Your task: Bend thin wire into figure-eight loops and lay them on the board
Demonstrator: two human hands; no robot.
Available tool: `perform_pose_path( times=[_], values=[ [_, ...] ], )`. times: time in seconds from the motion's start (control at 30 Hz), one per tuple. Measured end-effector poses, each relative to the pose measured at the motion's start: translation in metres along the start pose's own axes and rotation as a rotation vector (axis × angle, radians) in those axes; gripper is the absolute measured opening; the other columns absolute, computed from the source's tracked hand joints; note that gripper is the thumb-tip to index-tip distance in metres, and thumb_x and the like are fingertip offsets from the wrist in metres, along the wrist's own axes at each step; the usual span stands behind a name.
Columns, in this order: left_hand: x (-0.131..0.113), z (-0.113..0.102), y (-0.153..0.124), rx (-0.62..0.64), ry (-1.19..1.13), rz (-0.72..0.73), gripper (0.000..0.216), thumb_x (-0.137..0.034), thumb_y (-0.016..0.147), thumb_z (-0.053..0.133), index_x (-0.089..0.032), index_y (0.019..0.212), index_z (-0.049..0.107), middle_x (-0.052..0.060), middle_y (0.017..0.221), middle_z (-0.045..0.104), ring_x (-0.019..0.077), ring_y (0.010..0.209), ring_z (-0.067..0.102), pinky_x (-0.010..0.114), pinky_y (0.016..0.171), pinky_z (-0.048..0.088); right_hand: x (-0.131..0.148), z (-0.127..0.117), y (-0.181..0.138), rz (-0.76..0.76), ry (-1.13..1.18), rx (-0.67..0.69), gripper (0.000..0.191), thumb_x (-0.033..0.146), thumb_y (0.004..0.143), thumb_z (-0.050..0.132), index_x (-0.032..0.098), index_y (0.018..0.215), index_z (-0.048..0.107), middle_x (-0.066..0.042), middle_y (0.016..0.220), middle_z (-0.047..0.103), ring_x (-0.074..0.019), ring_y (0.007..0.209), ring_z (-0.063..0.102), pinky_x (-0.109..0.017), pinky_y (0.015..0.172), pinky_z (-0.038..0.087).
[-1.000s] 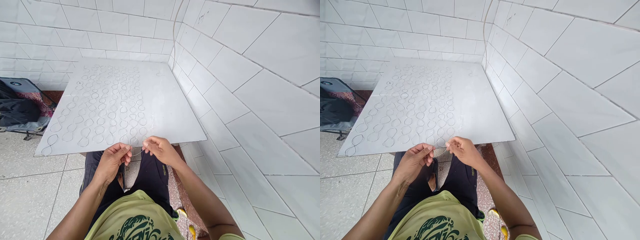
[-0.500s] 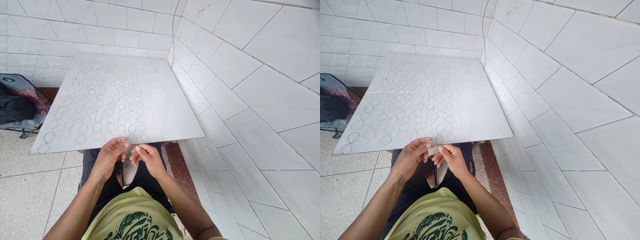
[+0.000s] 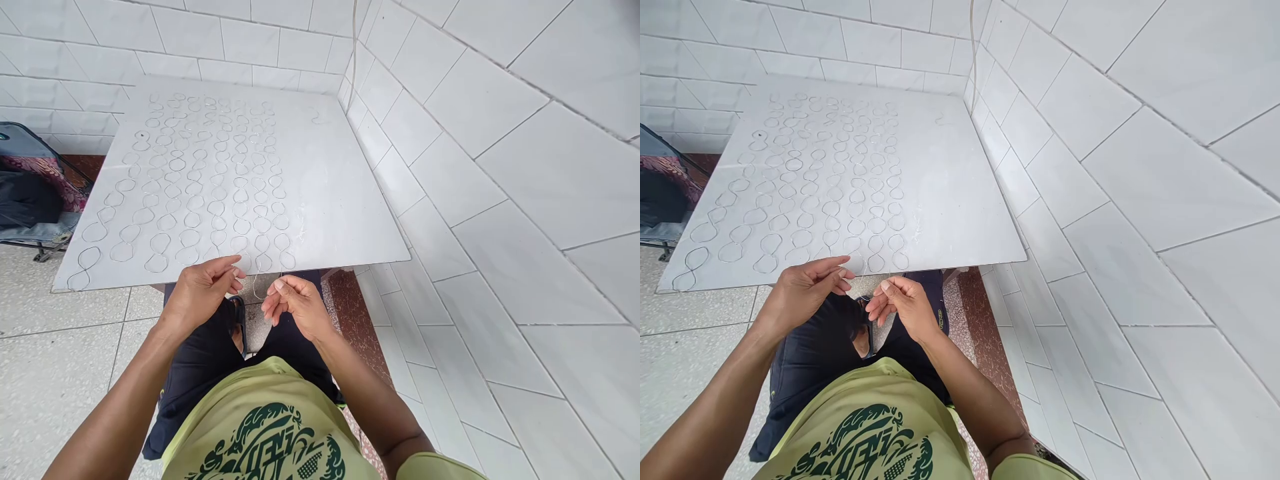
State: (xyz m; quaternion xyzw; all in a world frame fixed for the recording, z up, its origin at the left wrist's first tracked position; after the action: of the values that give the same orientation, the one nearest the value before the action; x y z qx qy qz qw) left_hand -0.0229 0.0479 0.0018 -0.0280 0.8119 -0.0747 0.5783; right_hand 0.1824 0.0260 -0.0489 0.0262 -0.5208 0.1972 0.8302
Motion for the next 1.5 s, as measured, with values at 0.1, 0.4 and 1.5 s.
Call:
perform_pose_path(
  times=[0.1, 0.4, 1.5],
  values=[
    [-0.003, -0.004, -0.006, -0.03, 0.161, 0.062, 0.046, -0.046, 0.095, 0.061, -0.019, 0.131, 0.072, 0.008, 0.103, 0.081, 0.0242, 0.09, 0.078, 0.041, 0.09, 0.062, 0.002, -0.002, 0.001, 0.013, 0.054, -0.017, 0.039, 0.055, 0.095, 0.068, 0.016, 0.09, 0.066, -0.009, 0.079, 0.079, -0.0202, 0.062, 0.075, -0.026, 0.048, 0.055],
    [-0.008, -0.018, -0.008, -0.004, 0.579, 0.3, 0.048, -0.045, 0.102, 0.047, -0.024, 0.14, 0.067, 0.011, 0.11, 0.081, 0.0295, 0.103, 0.077, 0.042, 0.096, 0.058, 0.003, -0.004, 0.0, 0.036, 0.075, -0.021, 0.04, 0.055, 0.092, 0.072, 0.016, 0.088, 0.065, -0.008, 0.077, 0.078, -0.0199, 0.062, 0.075, -0.025, 0.047, 0.055],
    [-0.019, 0.035, 0.002, -0.014, -0.147, 0.026, 0.025, -0.043, 0.09, 0.073, -0.02, 0.097, 0.081, 0.002, 0.082, 0.074, 0.0153, 0.073, 0.064, 0.027, 0.072, 0.053, -0.005, 0.021, -0.004, -0.133, 0.081, -0.168, 0.035, 0.055, 0.095, 0.068, 0.02, 0.097, 0.067, -0.009, 0.088, 0.079, -0.0219, 0.071, 0.077, -0.028, 0.051, 0.059]
  ],
)
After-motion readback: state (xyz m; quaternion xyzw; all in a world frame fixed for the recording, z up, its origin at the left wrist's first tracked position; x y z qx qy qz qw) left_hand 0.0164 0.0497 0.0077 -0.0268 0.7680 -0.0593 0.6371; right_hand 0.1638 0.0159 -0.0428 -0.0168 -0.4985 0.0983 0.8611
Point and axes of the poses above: each hand's wrist, its own y-axis towards the middle knuckle, its own z-axis out of the palm, x = y × z, the point moved 3 cm from there along y, towards the middle knuckle
